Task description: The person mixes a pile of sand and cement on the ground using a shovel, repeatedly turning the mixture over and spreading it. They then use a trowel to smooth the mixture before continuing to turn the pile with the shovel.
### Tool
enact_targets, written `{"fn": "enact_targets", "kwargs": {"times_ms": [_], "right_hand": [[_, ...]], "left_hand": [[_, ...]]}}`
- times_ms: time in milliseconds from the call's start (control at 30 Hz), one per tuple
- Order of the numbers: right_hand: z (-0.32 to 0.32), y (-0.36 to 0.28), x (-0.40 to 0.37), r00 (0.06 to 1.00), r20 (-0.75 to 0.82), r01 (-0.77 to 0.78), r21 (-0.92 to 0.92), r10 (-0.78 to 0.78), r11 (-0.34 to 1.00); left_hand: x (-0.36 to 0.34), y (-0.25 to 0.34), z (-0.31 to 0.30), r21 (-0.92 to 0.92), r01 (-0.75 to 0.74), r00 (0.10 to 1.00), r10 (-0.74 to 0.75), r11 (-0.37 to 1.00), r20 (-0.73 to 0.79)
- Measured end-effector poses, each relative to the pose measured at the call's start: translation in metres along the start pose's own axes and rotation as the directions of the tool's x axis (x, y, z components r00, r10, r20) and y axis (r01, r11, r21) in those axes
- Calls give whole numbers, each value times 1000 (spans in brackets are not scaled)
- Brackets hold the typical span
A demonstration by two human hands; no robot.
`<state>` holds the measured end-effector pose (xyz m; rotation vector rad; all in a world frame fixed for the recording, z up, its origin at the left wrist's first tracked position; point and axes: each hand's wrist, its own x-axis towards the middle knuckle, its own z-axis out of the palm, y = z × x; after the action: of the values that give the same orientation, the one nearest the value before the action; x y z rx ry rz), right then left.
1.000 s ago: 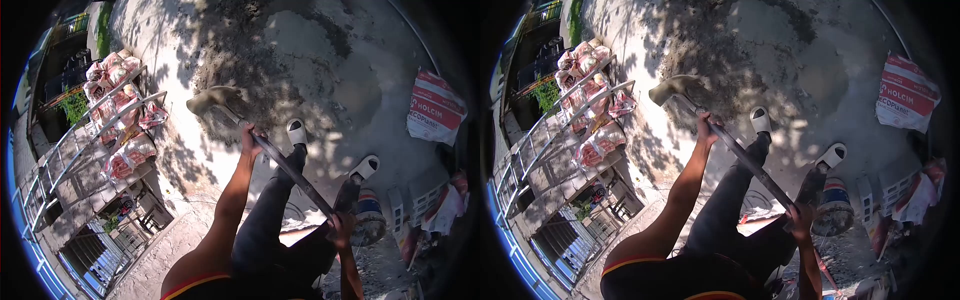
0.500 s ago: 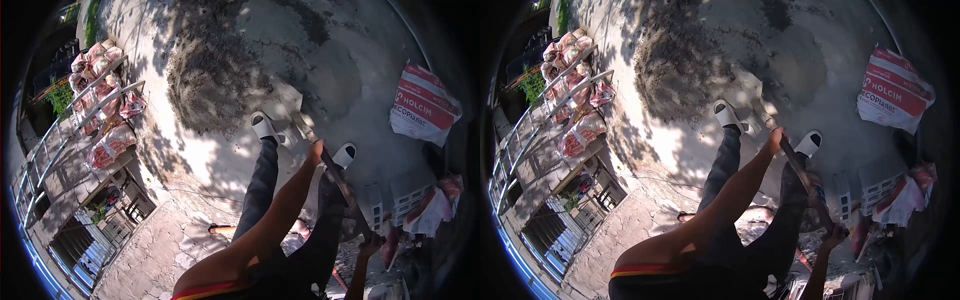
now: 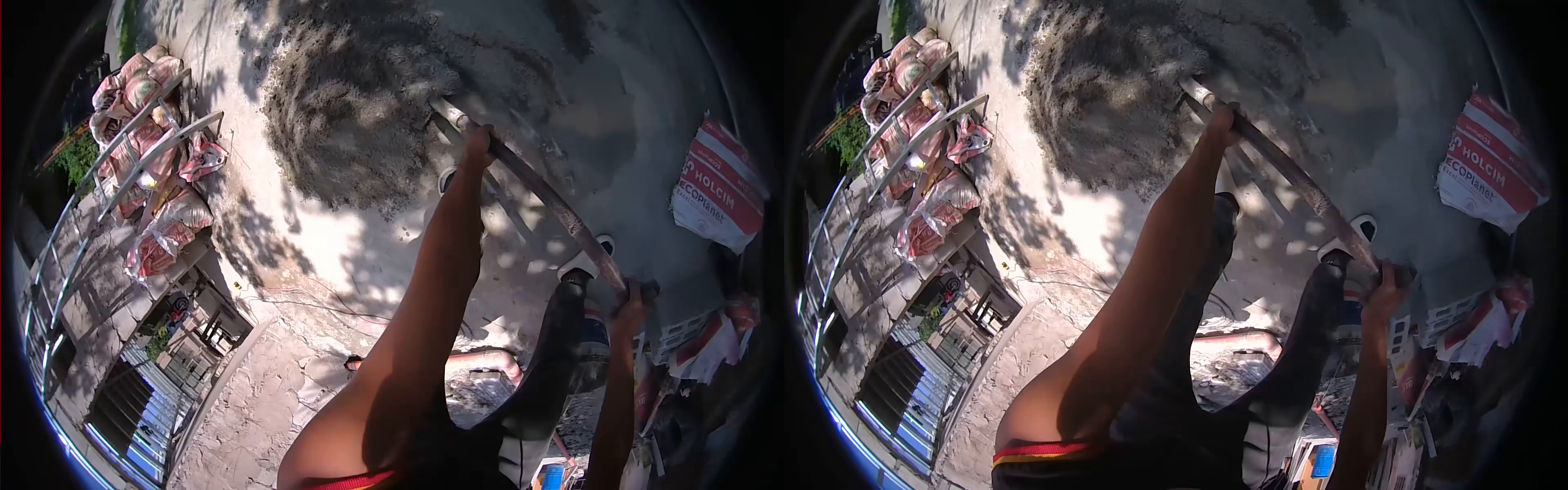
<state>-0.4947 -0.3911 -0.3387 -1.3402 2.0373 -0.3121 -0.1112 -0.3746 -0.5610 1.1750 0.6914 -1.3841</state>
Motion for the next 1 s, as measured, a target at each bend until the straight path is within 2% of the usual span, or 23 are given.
{"fn": "enact_targets", "kwargs": {"times_ms": [33, 67, 133, 167, 267, 333, 433, 467, 500, 533, 567, 633, 667, 700, 733, 767, 800, 833, 867, 900, 933, 967, 1000], "right_hand": [[6, -36, 1, 958, 159, -279, 314, 239, 907], [4, -43, 4, 959, 176, -271, 317, 224, 909], [-13, -31, 15, 993, 107, 4, 328, -41, 945], [-29, -14, 28, 940, 51, 337, 25, -337, 941], [-55, 7, 41, 759, 122, 649, -212, -639, 731], [-45, -34, -8, 314, 243, 925, -295, -918, 238], [-27, -80, -53, -35, 509, 999, 30, -860, -23], [-25, -98, -75, -43, 421, 998, 65, -906, -17], [-19, -85, -79, -35, 357, 998, 61, -934, -14], [-12, -72, -83, -27, 291, 998, 58, -956, -10], [-11, -31, -66, 291, 616, 845, 193, -732, 498], [-34, -3, -55, 336, 894, 455, 120, -295, 882], [-48, -14, -58, 332, 674, 733, 255, -659, 630], [-61, -19, -55, 189, 359, 930, 232, -914, 283], [-79, -7, -48, 337, 455, 859, 210, -824, 467], [-91, 4, -44, 427, 418, 783, 272, -802, 559], [-113, -8, -42, 593, 490, 557, 323, -638, 765], [-121, 34, -36, 769, 459, 346, 286, -444, 894], [-135, 27, -28, 803, 438, 225, 404, -404, 887], [-145, 85, -23, 896, 355, 82, 459, -267, 885], [-162, 130, -24, 962, 216, 96, 305, -167, 948], [-194, 155, -22, 991, 125, -12, 360, -35, 933], [-217, 175, -26, 994, 58, -111, 437, 95, 893]], "left_hand": [[-1, 11, 8, -8, -24, 1000, 24, 1000, 9], [-4, 13, 15, -57, -68, 997, 65, 996, -45], [-30, 14, 26, -187, -149, 988, 138, 971, -70], [-50, 16, 38, -261, -190, 982, 185, 946, -42], [-103, 46, 39, -412, -150, 957, 237, 899, 170], [-154, 72, 28, -513, -195, 966, 255, 836, 48], [-185, 106, -3, -559, -173, 982, 188, 811, -31], [-199, 108, -15, -487, -268, 955, 297, 831, -17], [-208, 111, -23, -407, -360, 915, 403, 839, 22], [-214, 114, -33, -447, -280, 915, 378, 849, 145], [-221, 114, -38, -475, -186, 906, 337, 860, 256], [-257, 96, -19, -474, -100, 892, 290, 875, 346], [-268, 84, -7, -394, -192, 904, 318, 899, 286], [-273, 77, 3, -368, -239, 917, 334, 898, 218], [-272, 64, 15, -349, -267, 926, 339, 898, 164], [-261, 51, 30, -434, -390, 899, 437, 812, 11], [-235, 32, 24, -508, -316, 895, 429, 802, 122], [-218, 4, 36, -464, -266, 918, 369, 845, 146], [-209, -25, 55, -335, -248, 959, 280, 909, 51], [-184, -60, 57, -340, -121, 988, 145, 933, 45], [-165, -102, 60, -257, -68, 986, 104, 964, 129], [-167, -148, 83, -91, -66, 997, 62, 994, -45], [-138, -202, 61, -315, 136, 977, -75, 939, 199]]}}
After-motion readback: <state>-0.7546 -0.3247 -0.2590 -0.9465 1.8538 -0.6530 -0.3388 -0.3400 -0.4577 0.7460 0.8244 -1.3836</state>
